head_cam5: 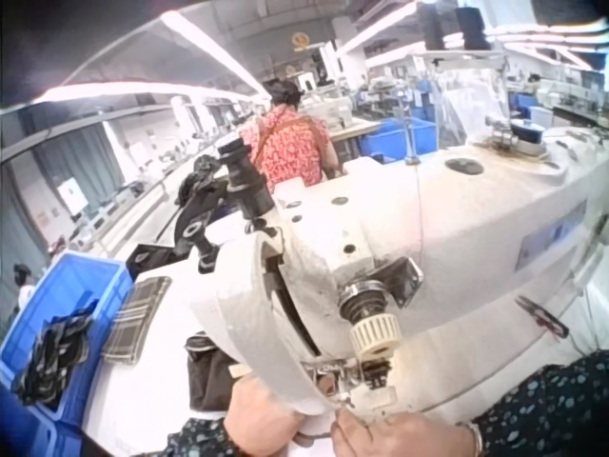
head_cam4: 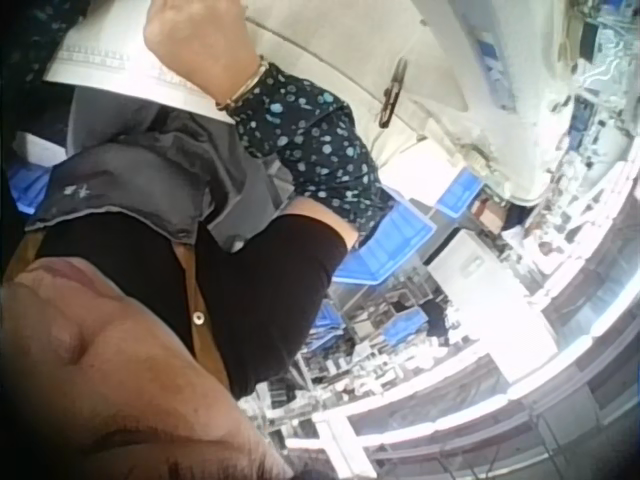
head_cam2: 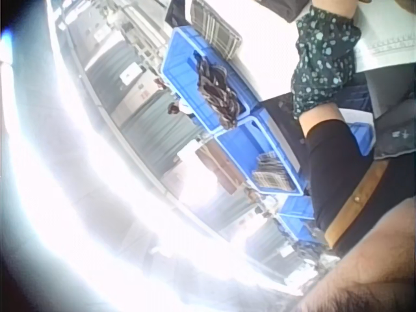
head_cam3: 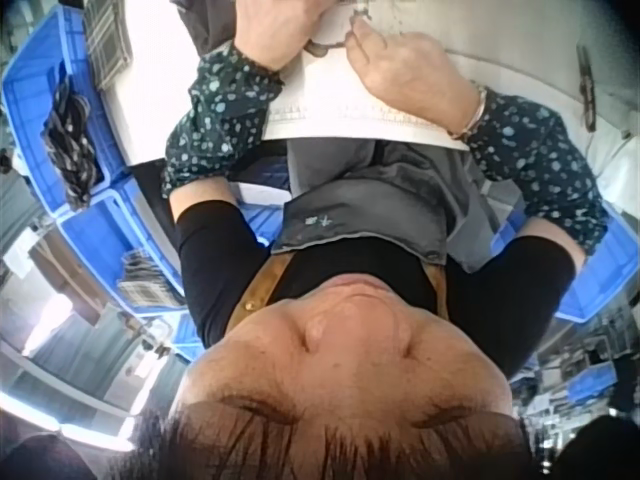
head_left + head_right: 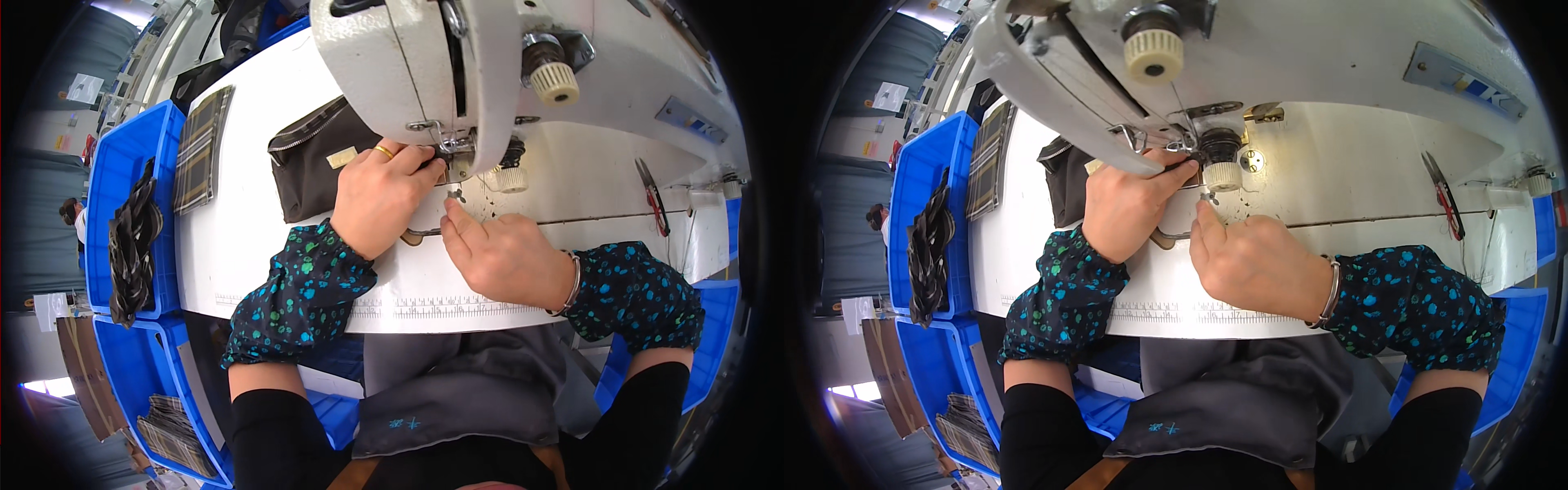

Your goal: The person operates an industrial sewing machine to stitch a zipper onto a small plaid pouch. They guide the fabric under the needle, sew along the zipper edge, and then move the finished pouch to a blue bin before picking up a new one to repeat the process.

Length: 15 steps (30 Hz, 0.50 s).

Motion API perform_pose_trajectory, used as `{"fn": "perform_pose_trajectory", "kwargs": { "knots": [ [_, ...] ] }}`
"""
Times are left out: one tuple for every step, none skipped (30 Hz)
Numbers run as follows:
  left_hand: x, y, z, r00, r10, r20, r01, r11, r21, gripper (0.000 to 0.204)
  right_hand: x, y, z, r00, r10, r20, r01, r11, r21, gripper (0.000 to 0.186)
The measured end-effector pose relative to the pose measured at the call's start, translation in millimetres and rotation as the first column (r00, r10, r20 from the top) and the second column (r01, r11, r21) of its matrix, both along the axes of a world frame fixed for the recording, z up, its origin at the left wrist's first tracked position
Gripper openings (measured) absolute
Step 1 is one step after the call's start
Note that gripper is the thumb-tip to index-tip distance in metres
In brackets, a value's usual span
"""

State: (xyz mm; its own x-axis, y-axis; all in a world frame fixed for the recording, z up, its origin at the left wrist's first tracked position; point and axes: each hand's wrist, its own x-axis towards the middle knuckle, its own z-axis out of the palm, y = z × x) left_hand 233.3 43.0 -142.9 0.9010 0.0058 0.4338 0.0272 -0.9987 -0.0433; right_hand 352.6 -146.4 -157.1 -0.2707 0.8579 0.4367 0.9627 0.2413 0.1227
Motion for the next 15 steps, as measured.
{"fn": "perform_pose_trajectory", "kwargs": {
  "knots": [
    [0.3, 0.1, -0.1, 1.000, 0.000, 0.000, 0.000, 1.000, -0.005, 0.028, 0.0, -0.5, -0.2, 1.000, 0.000, 0.000, 0.000, 1.000, -0.004, 0.028],
    [0.6, -0.4, 0.0, 1.000, 0.001, 0.000, -0.001, 1.000, -0.009, 0.027, 0.5, -0.5, -0.5, 1.000, 0.000, 0.000, 0.000, 1.000, -0.009, 0.028],
    [0.8, -0.3, 1.1, 1.000, 0.000, -0.002, 0.000, 1.000, -0.011, 0.027, 1.2, 0.5, -1.3, 1.000, 0.018, -0.002, -0.018, 1.000, 0.007, 0.028],
    [1.1, 0.6, 2.9, 1.000, -0.012, 0.000, 0.012, 1.000, 0.004, 0.029, 2.0, 1.8, -2.3, 0.999, 0.035, -0.004, -0.035, 0.999, 0.023, 0.027],
    [1.0, 2.1, 4.9, 1.000, -0.023, 0.002, 0.023, 1.000, 0.018, 0.030, 2.7, 3.1, -3.1, 0.999, 0.053, -0.006, -0.053, 0.998, 0.038, 0.028],
    [0.1, 2.9, 6.5, 0.999, -0.033, 0.002, 0.033, 0.999, 0.030, 0.032, 3.0, 3.8, -4.0, 0.998, 0.058, -0.008, -0.058, 0.997, 0.049, 0.027],
    [-1.7, 5.7, 9.0, 0.999, -0.042, -0.030, 0.042, 0.999, 0.017, 0.034, 3.2, 4.5, -4.8, 0.998, 0.064, -0.011, -0.063, 0.996, 0.059, 0.027],
    [-4.6, 10.6, 12.6, 0.997, -0.051, -0.062, 0.051, 0.999, 0.004, 0.037, 3.8, 5.2, -5.3, 0.997, 0.070, -0.014, -0.068, 0.995, 0.070, 0.026],
    [-7.2, 14.8, 14.5, 0.993, -0.064, -0.097, 0.063, 0.998, -0.014, 0.039, 3.6, 5.0, -6.6, 0.998, 0.067, -0.017, -0.065, 0.995, 0.070, 0.026],
    [-8.6, 18.9, 16.3, 0.989, -0.062, -0.135, 0.060, 0.998, -0.017, 0.042, 3.6, 4.9, -7.7, 0.998, 0.064, -0.020, -0.062, 0.996, 0.069, 0.025],
    [-9.5, 22.9, 18.3, 0.983, -0.059, -0.172, 0.057, 0.998, -0.018, 0.044, 4.0, 4.9, -8.4, 0.998, 0.061, -0.024, -0.060, 0.996, 0.070, 0.025],
    [-10.9, 25.0, 21.2, 0.976, -0.055, -0.211, 0.052, 0.998, -0.018, 0.047, 4.1, 5.8, -8.3, 0.998, 0.056, -0.036, -0.054, 0.997, 0.063, 0.029],
    [-10.5, 23.1, 26.6, 0.960, -0.042, -0.277, 0.034, 0.999, -0.035, 0.049, 4.8, 6.9, -8.3, 0.998, 0.050, -0.048, -0.048, 0.997, 0.056, 0.034],
    [-10.0, 22.5, 28.4, 0.956, -0.082, -0.283, 0.055, 0.993, -0.102, 0.052, 4.5, 7.8, -8.0, 0.997, 0.045, -0.060, -0.042, 0.998, 0.050, 0.040],
    [-7.8, 22.2, 30.0, 0.952, -0.119, -0.283, 0.073, 0.983, -0.166, 0.055, 4.6, 8.9, -5.4, 0.995, 0.043, -0.085, -0.039, 0.998, 0.051, 0.040]
  ]
}}
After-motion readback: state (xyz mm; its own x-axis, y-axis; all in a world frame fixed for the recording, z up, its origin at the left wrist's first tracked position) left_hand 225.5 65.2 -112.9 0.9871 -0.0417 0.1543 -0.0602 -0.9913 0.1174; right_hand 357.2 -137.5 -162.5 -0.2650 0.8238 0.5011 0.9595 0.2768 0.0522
